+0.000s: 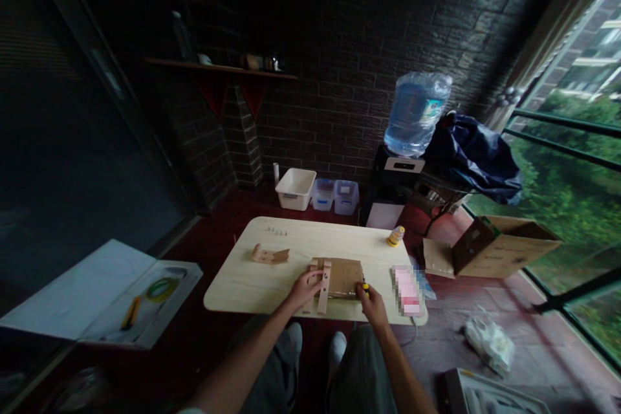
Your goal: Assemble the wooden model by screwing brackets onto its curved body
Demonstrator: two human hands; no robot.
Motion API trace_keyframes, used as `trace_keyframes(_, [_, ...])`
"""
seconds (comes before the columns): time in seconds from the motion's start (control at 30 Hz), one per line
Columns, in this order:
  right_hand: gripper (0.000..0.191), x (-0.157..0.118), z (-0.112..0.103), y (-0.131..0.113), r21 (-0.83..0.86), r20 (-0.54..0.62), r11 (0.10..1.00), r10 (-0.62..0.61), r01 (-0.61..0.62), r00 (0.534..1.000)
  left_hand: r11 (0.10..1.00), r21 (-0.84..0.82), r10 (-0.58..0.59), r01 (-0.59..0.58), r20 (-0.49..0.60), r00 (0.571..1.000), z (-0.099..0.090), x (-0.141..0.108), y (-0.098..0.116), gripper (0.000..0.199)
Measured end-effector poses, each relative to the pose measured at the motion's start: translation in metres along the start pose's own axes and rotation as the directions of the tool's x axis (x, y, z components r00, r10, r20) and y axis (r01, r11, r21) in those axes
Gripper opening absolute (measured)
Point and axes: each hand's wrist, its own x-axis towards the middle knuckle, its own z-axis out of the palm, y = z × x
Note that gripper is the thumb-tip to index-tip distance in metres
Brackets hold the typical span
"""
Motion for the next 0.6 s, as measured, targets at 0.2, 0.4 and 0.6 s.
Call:
trace_keyframes(0.2, [0.066, -0.027, -0.003, 0.003, -0.014, -0.009, 1.000, -0.020, 0.020, 1.000, 0.999, 0.028, -0.021, 0.021, 0.005, 1.000, 0.000, -0.019, -0.010, 0.043])
trace_keyframes(0.4, [0.067, -0.037, 0.005, 0.007, 0.017, -0.082, 0.999, -0.028, 0.030, 0.996, 0.997, 0.063, -0.038, 0.039, -0.027, 0.999, 0.004, -0.022, -0.015, 0.043])
trace_keyframes(0.6, [0.066, -0.038, 0.007, 0.005, 0.023, -0.096, 1.000, -0.014, 0.016, 0.995, 0.998, 0.047, -0.045, 0.046, -0.032, 0.998, 0.006, -0.023, -0.018, 0.044])
